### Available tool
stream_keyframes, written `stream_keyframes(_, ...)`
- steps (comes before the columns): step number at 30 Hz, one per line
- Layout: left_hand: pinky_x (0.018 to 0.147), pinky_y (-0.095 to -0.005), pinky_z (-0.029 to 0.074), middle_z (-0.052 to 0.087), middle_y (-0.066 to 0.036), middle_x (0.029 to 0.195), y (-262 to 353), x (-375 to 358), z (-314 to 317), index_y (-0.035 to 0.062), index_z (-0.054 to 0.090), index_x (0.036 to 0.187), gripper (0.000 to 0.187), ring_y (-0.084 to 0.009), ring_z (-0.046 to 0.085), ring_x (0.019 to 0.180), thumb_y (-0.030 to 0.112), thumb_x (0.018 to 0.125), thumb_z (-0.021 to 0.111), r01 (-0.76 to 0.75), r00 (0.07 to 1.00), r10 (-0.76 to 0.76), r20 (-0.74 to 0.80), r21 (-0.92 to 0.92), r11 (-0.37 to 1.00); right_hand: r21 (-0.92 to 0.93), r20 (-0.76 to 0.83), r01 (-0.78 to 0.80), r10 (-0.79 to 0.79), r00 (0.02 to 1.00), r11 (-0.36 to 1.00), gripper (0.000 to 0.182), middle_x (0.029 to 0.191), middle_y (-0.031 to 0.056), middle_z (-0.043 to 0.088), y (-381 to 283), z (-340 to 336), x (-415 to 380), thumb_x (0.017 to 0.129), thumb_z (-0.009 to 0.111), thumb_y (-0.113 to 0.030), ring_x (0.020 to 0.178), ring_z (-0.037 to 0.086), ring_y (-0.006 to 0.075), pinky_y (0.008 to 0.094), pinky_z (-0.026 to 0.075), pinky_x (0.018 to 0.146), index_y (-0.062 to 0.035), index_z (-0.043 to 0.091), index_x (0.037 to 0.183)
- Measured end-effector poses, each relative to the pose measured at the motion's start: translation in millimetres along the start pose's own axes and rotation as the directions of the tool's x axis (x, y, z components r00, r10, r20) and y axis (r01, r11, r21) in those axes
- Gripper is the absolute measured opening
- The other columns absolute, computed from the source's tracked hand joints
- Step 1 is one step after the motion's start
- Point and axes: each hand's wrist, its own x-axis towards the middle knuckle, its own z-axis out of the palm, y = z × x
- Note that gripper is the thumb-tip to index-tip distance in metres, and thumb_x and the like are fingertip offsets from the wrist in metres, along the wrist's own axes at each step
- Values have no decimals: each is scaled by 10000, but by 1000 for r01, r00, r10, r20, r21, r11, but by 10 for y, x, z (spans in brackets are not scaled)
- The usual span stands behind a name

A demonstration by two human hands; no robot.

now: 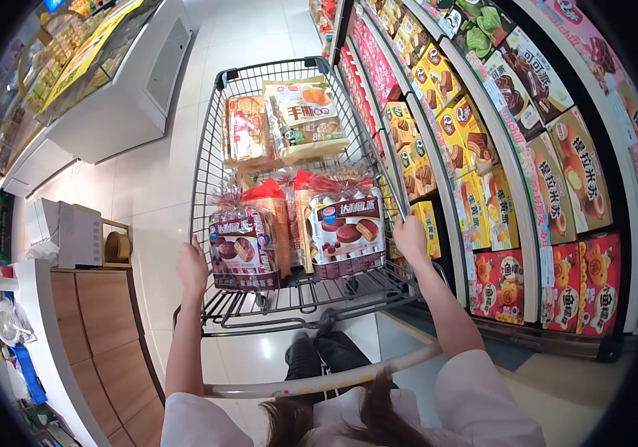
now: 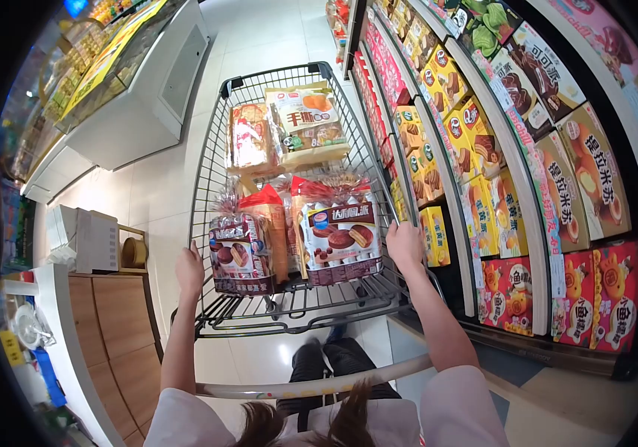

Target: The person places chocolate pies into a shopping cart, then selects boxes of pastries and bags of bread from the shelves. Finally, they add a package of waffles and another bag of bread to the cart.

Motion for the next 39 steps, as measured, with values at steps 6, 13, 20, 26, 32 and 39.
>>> stream_keyframes(6, 496, -454, 412, 533, -238, 587, 249, 452, 72, -28, 514, 604, 438, -391, 535, 557, 297, 872, 395, 20, 1000, -20, 12, 1, 1000, 29, 39, -57, 56, 998, 998, 379, 748, 257, 578, -242, -49, 566, 768, 490, -309, 741, 574, 381, 436, 462, 675, 53, 601, 739)
stream_keyframes(13, 506, -456, 404, 526, -244, 592, 691, 1067, 181, -39, 518, 612, 420, -403, 524, 566, 270, 872, 401, 28, 999, -28, -16, -54, 998, 85, 30, 37, -40, 999, 996, 370, 718, 253, 580, -498, -33, 1392, 747, 527, -302, 717, 579, 378, 438, 460, 669, 55, 601, 684)
stream_keyframes(20, 517, -453, 404, 527, -241, 609, 996, 1866, 329, -46, 507, 629, 408, -402, 525, 589, 268, 871, 409, 116, 993, -114, 29, -66, 991, 87, 45, 47, -51, 998, 995, 374, 674, 251, 574, -1029, -59, 2079, 752, 523, -286, 688, 573, 385, 442, 459, 629, 70, 587, 659)
stream_keyframes(26, 514, -449, 415, 535, -240, 612, 1164, 2581, 361, -42, 512, 629, 401, -400, 533, 592, 262, 871, 411, 142, 989, -140, 54, -37, 989, 79, 28, 66, -69, 997, 995, 389, 580, 235, 552, -1555, -98, 2569, 752, 540, -279, 601, 564, 374, 417, 449, 569, 88, 555, 621)
stream_keyframes(32, 512, -453, 421, 534, -243, 586, 1349, 3252, 290, -36, 507, 607, 411, -397, 541, 581, 268, 868, 418, 113, 988, -114, 103, 10, 994, 63, -37, 54, -52, 998, 997, 350, 622, 230, 562, -1915, -88, 3028, 787, 493, -256, 623, 556, 389, 437, 446, 590, 65, 554, 663)
stream_keyframes(39, 504, -462, 425, 530, -247, 573, 1561, 3854, 352, -32, 494, 601, 432, -405, 540, 566, 294, 871, 405, 72, 994, -76, 74, 47, 996, 39, -15, -33, 34, 999, 999, 364, 722, 247, 552, -2290, -145, 3404, 820, 447, -271, 707, 543, 390, 442, 436, 644, 63, 548, 717)
